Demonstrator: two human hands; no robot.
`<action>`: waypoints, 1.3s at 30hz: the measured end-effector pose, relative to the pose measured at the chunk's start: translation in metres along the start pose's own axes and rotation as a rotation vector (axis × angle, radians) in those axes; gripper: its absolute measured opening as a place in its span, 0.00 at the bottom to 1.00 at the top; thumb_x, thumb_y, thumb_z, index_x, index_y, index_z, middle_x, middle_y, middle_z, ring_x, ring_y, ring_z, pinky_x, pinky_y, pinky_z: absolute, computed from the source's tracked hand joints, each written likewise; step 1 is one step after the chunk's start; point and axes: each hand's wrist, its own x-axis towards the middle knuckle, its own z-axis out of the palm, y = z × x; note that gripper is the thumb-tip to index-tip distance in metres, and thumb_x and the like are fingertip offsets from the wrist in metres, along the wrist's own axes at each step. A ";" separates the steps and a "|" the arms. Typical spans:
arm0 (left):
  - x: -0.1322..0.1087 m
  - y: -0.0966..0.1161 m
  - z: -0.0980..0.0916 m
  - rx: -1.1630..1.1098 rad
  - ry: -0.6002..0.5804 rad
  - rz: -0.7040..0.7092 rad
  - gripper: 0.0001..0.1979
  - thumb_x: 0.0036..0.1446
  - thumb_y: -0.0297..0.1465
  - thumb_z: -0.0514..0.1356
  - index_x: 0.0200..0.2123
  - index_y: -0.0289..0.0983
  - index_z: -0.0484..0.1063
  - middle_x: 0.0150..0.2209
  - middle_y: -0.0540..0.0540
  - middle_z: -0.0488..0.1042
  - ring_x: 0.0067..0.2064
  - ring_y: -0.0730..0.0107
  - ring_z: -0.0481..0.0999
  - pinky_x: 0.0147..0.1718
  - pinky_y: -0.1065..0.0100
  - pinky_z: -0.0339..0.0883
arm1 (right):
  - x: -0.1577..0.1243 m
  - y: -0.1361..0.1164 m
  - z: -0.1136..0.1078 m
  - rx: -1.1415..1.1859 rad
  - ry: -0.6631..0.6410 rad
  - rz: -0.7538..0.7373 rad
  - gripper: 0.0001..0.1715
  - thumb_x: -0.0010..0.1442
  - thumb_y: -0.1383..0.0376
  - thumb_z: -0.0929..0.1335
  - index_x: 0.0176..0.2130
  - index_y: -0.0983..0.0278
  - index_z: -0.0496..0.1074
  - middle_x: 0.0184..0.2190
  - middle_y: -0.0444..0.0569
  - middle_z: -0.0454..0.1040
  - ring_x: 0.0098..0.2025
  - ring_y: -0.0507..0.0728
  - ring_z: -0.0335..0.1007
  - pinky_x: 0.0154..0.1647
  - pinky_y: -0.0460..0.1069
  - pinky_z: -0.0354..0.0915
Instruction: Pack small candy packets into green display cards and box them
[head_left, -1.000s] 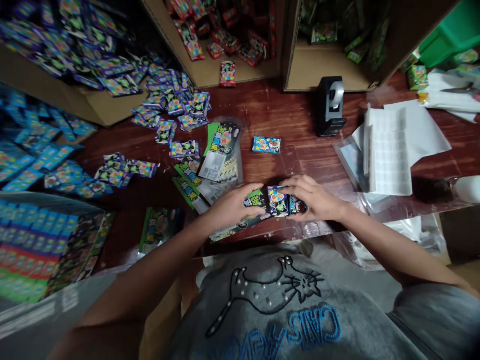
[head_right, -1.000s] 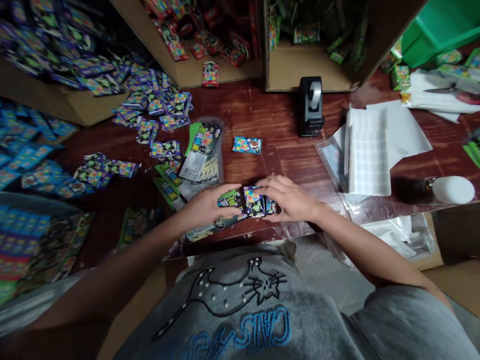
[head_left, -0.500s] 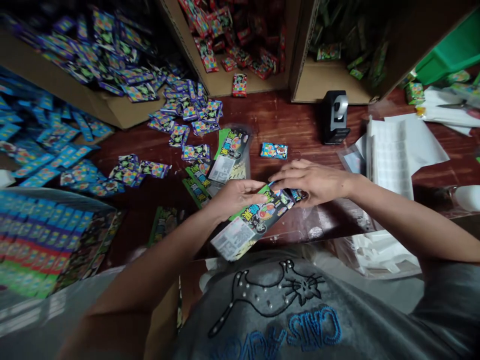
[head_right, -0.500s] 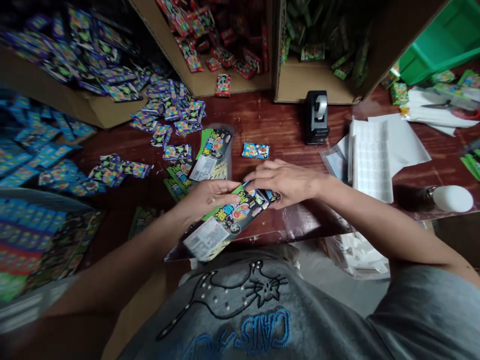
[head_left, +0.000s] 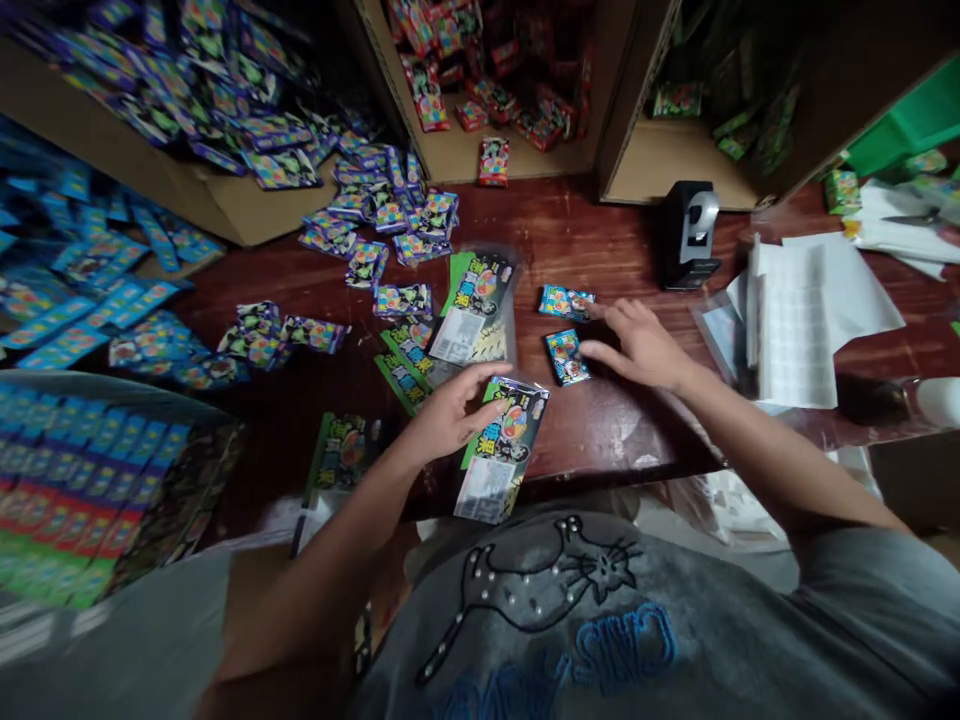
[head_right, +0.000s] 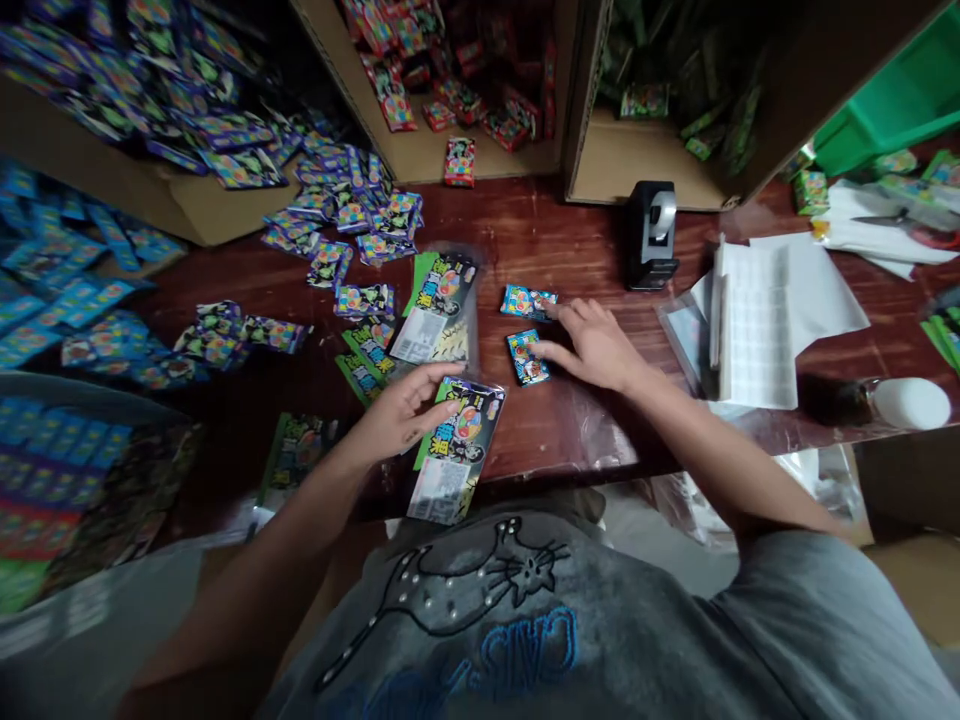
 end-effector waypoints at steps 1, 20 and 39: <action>-0.001 0.001 -0.003 0.014 -0.016 -0.018 0.23 0.64 0.39 0.68 0.59 0.39 0.73 0.44 0.45 0.80 0.43 0.67 0.80 0.45 0.67 0.74 | -0.002 -0.015 0.006 -0.032 0.083 0.117 0.47 0.72 0.35 0.56 0.64 0.70 0.70 0.53 0.67 0.77 0.56 0.73 0.73 0.61 0.67 0.68; -0.022 0.010 -0.006 -0.288 0.027 -0.014 0.20 0.56 0.37 0.75 0.48 0.39 0.73 0.43 0.45 0.82 0.43 0.67 0.83 0.43 0.67 0.79 | -0.001 -0.110 0.006 0.560 0.150 -0.225 0.15 0.73 0.59 0.70 0.56 0.60 0.77 0.45 0.50 0.83 0.47 0.58 0.78 0.54 0.56 0.73; -0.041 0.001 0.016 -0.306 0.413 0.104 0.25 0.49 0.32 0.78 0.44 0.42 0.67 0.38 0.53 0.77 0.39 0.73 0.80 0.40 0.71 0.75 | 0.003 -0.106 0.018 0.420 0.085 -0.355 0.17 0.71 0.52 0.71 0.53 0.58 0.81 0.66 0.57 0.69 0.68 0.66 0.67 0.69 0.67 0.65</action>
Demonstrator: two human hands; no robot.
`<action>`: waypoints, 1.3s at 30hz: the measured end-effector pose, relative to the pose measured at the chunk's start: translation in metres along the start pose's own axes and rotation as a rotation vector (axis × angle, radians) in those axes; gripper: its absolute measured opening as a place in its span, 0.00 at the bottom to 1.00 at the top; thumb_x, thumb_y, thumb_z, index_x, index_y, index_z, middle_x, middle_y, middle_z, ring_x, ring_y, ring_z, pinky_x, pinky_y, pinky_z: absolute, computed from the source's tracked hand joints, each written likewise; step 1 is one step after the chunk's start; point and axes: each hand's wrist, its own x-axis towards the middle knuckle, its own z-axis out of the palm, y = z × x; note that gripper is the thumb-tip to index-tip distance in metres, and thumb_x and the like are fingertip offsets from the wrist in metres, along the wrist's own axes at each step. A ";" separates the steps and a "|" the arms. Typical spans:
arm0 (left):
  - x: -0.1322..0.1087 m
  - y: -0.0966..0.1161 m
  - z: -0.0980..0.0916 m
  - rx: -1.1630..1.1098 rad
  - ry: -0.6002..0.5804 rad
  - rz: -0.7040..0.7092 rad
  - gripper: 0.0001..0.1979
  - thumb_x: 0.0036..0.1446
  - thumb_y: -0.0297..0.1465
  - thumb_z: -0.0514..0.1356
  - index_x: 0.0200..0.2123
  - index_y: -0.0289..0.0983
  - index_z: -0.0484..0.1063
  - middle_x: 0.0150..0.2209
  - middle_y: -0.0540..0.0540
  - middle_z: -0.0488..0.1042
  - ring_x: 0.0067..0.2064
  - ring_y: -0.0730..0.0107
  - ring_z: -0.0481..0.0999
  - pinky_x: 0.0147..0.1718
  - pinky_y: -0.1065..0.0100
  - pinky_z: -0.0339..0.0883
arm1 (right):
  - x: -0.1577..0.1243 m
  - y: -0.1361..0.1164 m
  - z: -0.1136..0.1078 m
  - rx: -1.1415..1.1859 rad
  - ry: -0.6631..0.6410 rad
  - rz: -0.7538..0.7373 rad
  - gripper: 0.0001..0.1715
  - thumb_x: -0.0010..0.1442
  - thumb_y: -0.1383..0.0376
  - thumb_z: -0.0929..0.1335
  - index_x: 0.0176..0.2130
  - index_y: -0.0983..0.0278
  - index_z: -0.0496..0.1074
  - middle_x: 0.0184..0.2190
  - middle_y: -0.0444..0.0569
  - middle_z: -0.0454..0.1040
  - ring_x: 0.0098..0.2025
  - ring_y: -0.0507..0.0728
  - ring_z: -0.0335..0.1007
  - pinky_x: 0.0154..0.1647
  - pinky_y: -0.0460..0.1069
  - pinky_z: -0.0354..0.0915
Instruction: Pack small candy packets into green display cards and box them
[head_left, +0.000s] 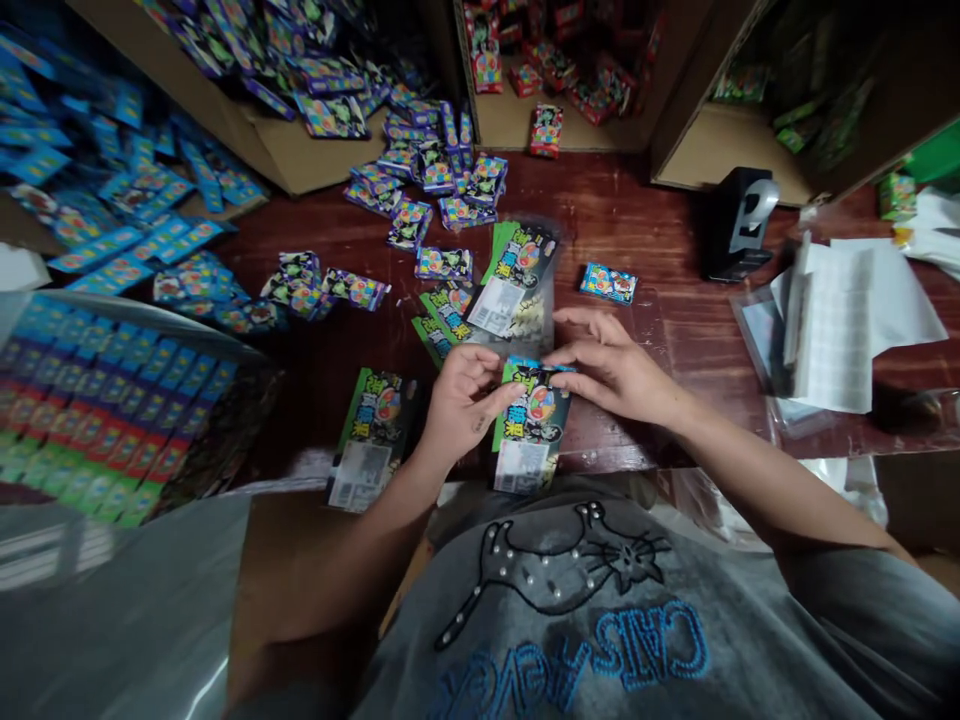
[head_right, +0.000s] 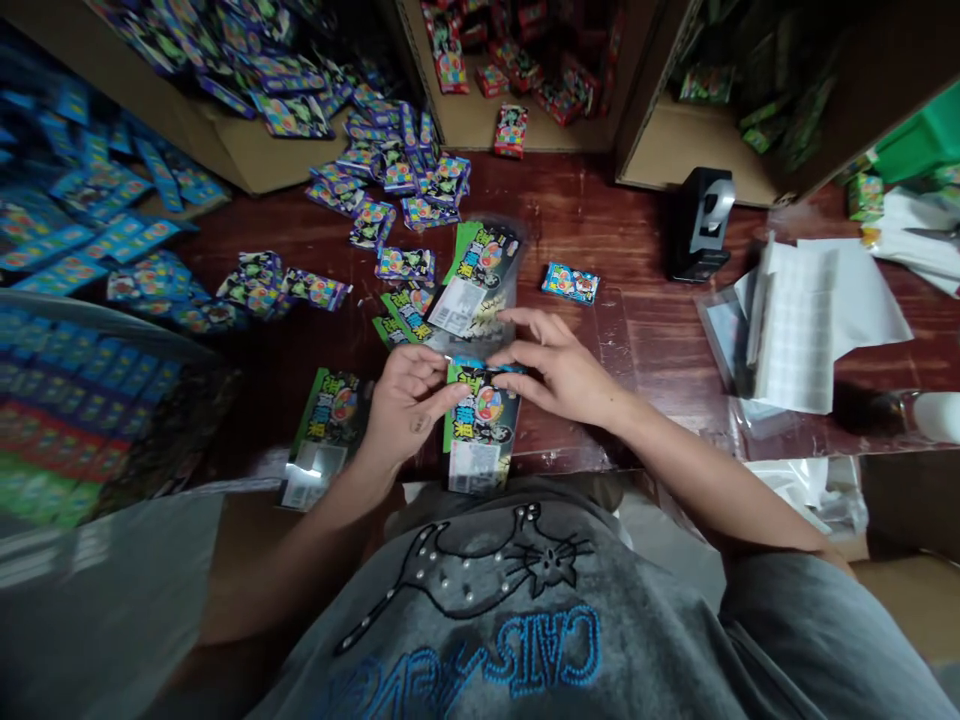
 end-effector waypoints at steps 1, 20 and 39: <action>-0.002 -0.002 0.001 0.006 0.012 0.006 0.23 0.51 0.33 0.77 0.44 0.41 0.68 0.38 0.52 0.78 0.39 0.73 0.80 0.40 0.71 0.75 | -0.003 0.000 0.003 0.000 -0.014 -0.005 0.16 0.71 0.52 0.71 0.51 0.57 0.81 0.69 0.56 0.66 0.70 0.67 0.64 0.71 0.68 0.62; -0.015 -0.005 -0.017 0.112 0.079 -0.046 0.11 0.62 0.37 0.71 0.44 0.40 0.77 0.45 0.45 0.85 0.49 0.65 0.83 0.53 0.63 0.73 | -0.034 -0.013 0.075 0.429 0.333 0.344 0.13 0.71 0.58 0.71 0.53 0.58 0.78 0.51 0.52 0.82 0.55 0.57 0.78 0.61 0.57 0.72; 0.006 0.015 -0.039 0.223 -0.164 -0.063 0.14 0.59 0.44 0.72 0.35 0.39 0.84 0.43 0.42 0.86 0.44 0.63 0.83 0.46 0.63 0.76 | -0.008 -0.024 0.054 0.547 0.187 0.478 0.17 0.63 0.48 0.77 0.35 0.58 0.83 0.39 0.47 0.84 0.42 0.56 0.79 0.51 0.55 0.73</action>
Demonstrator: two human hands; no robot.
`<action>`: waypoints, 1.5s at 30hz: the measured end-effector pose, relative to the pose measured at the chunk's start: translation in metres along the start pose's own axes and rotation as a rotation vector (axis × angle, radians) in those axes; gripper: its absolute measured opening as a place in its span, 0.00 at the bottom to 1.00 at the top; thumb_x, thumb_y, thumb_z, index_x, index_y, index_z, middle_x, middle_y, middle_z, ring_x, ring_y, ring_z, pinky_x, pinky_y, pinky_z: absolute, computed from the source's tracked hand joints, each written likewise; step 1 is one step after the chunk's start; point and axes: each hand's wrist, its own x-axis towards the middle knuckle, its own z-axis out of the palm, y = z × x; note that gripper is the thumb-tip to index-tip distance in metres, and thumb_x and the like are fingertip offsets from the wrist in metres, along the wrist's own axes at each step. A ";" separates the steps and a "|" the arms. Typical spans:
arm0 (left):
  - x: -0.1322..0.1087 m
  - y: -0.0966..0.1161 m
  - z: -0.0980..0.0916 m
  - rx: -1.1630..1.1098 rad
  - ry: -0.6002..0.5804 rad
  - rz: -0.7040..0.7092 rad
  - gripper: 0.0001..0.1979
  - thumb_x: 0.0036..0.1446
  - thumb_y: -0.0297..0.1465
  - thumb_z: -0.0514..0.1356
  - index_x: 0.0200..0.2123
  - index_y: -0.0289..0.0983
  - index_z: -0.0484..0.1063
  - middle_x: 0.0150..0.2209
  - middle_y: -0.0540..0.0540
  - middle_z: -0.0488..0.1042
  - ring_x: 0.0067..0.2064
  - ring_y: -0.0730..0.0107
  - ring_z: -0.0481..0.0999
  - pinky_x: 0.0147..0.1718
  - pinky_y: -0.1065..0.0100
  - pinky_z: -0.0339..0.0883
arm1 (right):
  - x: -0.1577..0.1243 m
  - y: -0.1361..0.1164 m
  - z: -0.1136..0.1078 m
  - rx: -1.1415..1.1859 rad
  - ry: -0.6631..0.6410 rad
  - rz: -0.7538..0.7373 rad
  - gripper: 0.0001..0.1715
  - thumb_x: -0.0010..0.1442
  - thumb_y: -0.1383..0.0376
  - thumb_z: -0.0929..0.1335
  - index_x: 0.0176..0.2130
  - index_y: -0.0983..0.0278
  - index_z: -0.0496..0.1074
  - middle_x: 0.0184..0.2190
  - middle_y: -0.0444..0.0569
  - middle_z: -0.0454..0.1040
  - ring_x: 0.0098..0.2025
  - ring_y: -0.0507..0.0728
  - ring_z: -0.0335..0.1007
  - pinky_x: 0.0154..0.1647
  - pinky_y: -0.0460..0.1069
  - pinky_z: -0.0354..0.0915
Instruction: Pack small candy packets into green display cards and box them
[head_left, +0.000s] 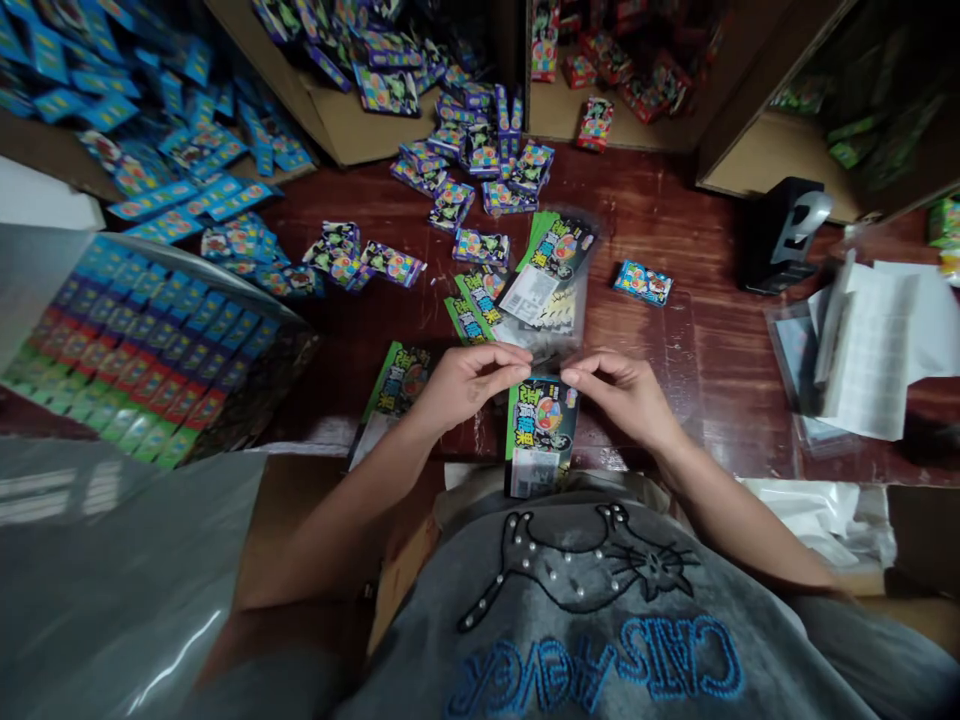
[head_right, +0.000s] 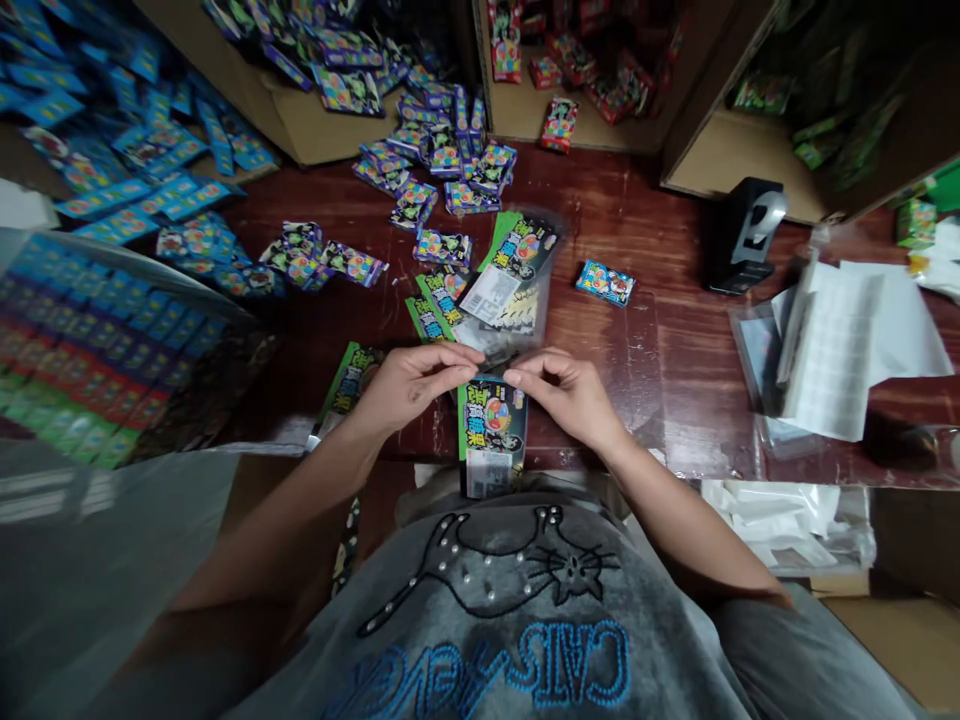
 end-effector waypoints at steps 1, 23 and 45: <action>-0.001 -0.001 -0.001 -0.019 -0.027 0.021 0.14 0.59 0.44 0.72 0.35 0.39 0.84 0.46 0.41 0.85 0.47 0.62 0.84 0.48 0.63 0.76 | -0.004 0.001 -0.003 -0.009 -0.024 -0.029 0.15 0.65 0.49 0.76 0.36 0.57 0.83 0.43 0.47 0.85 0.47 0.57 0.80 0.55 0.57 0.73; 0.004 0.008 0.029 0.037 0.096 -0.046 0.10 0.57 0.38 0.71 0.34 0.37 0.82 0.34 0.45 0.85 0.35 0.66 0.82 0.38 0.65 0.75 | 0.027 -0.051 -0.026 -0.234 -0.166 -0.211 0.13 0.70 0.54 0.70 0.39 0.60 0.75 0.36 0.47 0.78 0.39 0.55 0.73 0.43 0.51 0.67; -0.089 0.024 -0.008 0.338 0.399 0.177 0.17 0.69 0.38 0.64 0.59 0.43 0.76 0.60 0.41 0.80 0.61 0.59 0.80 0.62 0.54 0.75 | 0.073 -0.044 0.020 -0.573 -0.602 -0.219 0.21 0.75 0.50 0.64 0.55 0.57 0.79 0.48 0.49 0.85 0.44 0.59 0.82 0.47 0.53 0.71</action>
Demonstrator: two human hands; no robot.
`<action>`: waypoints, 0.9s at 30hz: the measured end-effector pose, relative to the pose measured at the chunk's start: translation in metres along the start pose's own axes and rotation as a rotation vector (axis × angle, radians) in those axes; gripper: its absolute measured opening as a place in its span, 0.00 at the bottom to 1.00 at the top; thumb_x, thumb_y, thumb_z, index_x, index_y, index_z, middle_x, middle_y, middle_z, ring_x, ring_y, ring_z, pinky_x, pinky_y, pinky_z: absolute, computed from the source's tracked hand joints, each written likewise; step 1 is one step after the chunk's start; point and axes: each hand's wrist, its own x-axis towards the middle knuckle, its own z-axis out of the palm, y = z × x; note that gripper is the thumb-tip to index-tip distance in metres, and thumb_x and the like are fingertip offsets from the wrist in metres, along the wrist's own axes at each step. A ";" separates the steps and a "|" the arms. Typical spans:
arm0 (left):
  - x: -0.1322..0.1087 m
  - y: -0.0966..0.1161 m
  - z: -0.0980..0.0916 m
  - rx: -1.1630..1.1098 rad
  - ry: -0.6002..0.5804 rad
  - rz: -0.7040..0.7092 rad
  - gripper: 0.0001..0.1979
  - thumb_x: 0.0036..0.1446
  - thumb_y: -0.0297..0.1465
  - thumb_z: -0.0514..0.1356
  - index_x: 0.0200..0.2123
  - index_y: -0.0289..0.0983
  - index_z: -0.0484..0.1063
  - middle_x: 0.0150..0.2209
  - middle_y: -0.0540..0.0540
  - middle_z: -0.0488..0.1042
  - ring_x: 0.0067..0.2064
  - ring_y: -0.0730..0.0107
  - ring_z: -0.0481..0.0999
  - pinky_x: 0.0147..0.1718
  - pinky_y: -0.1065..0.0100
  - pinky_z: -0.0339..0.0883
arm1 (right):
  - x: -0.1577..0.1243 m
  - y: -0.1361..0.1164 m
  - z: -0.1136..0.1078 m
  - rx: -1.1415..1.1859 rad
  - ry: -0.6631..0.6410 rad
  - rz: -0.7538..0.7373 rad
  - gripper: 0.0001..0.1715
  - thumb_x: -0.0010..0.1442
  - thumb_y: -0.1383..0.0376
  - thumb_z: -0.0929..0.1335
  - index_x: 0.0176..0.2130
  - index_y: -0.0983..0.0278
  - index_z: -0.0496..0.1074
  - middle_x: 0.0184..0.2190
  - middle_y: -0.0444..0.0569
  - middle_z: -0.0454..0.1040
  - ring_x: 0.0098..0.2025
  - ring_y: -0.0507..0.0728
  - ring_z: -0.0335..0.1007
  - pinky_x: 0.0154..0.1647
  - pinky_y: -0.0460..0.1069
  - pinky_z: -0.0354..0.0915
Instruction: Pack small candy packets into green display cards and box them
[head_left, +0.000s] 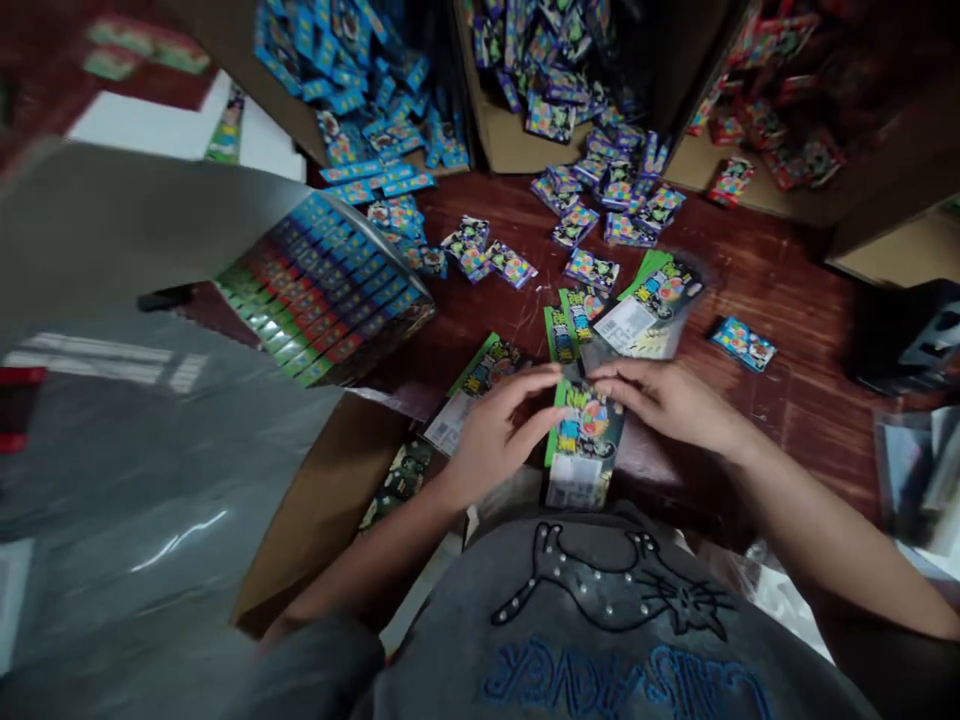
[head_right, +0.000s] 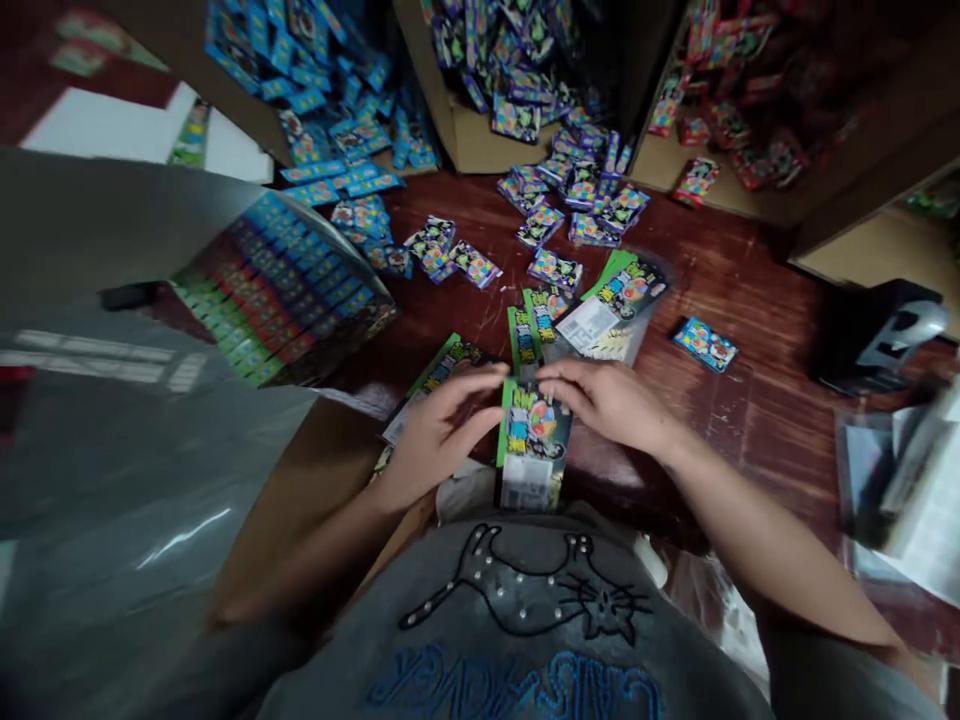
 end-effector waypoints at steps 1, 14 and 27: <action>-0.014 -0.001 -0.013 0.123 0.073 0.044 0.25 0.68 0.40 0.65 0.66 0.45 0.70 0.68 0.39 0.73 0.68 0.55 0.74 0.66 0.49 0.70 | 0.018 0.000 0.005 0.058 0.061 0.027 0.21 0.74 0.50 0.65 0.53 0.59 0.79 0.46 0.49 0.85 0.43 0.58 0.81 0.46 0.53 0.71; -0.104 -0.082 -0.081 0.616 0.046 -0.031 0.28 0.61 0.29 0.65 0.65 0.48 0.73 0.68 0.39 0.71 0.65 0.46 0.74 0.63 0.44 0.71 | 0.097 -0.028 0.067 -0.495 0.035 -0.561 0.42 0.67 0.44 0.72 0.69 0.65 0.67 0.75 0.65 0.59 0.74 0.75 0.56 0.72 0.71 0.58; -0.090 -0.108 -0.077 0.152 0.396 -0.135 0.41 0.57 0.47 0.74 0.66 0.42 0.60 0.58 0.36 0.75 0.58 0.52 0.79 0.56 0.51 0.76 | 0.120 -0.009 0.073 -0.249 -0.110 -0.454 0.43 0.75 0.47 0.62 0.78 0.55 0.44 0.70 0.62 0.64 0.71 0.69 0.66 0.68 0.68 0.69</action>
